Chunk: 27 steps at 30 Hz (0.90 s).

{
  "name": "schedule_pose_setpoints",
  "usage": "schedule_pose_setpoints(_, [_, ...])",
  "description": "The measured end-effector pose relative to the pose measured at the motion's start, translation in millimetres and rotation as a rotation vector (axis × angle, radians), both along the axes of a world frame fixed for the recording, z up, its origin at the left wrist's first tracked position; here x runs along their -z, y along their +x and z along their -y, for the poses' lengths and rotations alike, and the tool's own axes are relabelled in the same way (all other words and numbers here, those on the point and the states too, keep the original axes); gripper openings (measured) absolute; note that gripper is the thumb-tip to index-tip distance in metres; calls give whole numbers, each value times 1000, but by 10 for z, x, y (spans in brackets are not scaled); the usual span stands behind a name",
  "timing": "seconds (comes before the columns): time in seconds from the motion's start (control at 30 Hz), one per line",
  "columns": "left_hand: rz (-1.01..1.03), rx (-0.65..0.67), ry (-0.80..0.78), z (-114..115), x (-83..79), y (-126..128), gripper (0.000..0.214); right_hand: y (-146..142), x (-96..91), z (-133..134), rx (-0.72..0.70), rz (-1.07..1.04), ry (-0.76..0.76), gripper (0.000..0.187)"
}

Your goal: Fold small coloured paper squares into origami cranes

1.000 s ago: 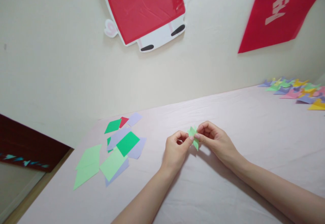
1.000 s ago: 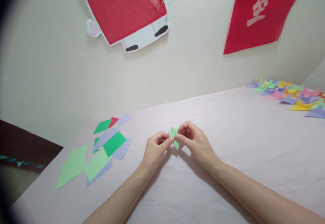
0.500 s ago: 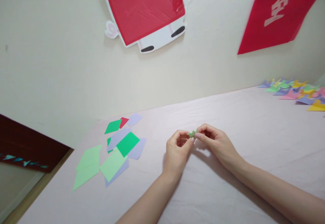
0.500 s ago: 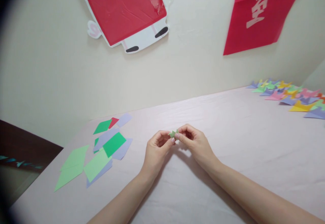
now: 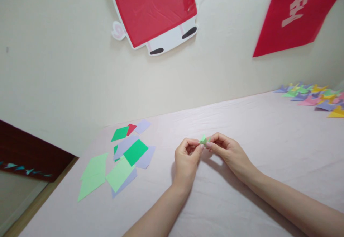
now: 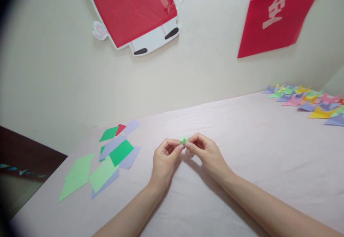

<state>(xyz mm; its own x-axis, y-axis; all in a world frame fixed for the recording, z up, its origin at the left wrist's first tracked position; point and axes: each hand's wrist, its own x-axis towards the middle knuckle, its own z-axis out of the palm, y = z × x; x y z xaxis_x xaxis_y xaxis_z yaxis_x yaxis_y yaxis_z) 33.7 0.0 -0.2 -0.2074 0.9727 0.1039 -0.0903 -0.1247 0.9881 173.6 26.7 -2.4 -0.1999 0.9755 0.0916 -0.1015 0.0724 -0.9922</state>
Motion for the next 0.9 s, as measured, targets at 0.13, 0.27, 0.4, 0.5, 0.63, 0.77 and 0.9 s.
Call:
schedule_pose_setpoints(0.13, [46, 14, -37, 9, -8, 16, 16, 0, 1, -9, 8, 11, 3, 34])
schedule_pose_setpoints(0.27, [71, -15, -63, 5, 6, 25, 22, -8, 30, -14, 44, -53, 13, 41])
schedule_pose_setpoints(0.4, [72, -20, -54, -4, 14, 6, 28, -12, 65, -30, 39, -65, 29, 44])
schedule_pose_setpoints(0.5, [-2, 21, -36, -9, -4, -20, 26, -3, 64, -58, -9, -43, 9, 48])
schedule_pose_setpoints(0.63, [-149, 74, -10, -7, -54, -24, 21, 34, 3, -69, -117, 96, 11, 34])
schedule_pose_setpoints(0.77, [-194, 185, -69, -9, -83, -19, 18, 60, -65, -40, -79, 131, 75, 31])
schedule_pose_setpoints(0.9, [-348, 330, -57, -13, -76, -33, 18, 55, -85, -23, -33, 104, 155, 26])
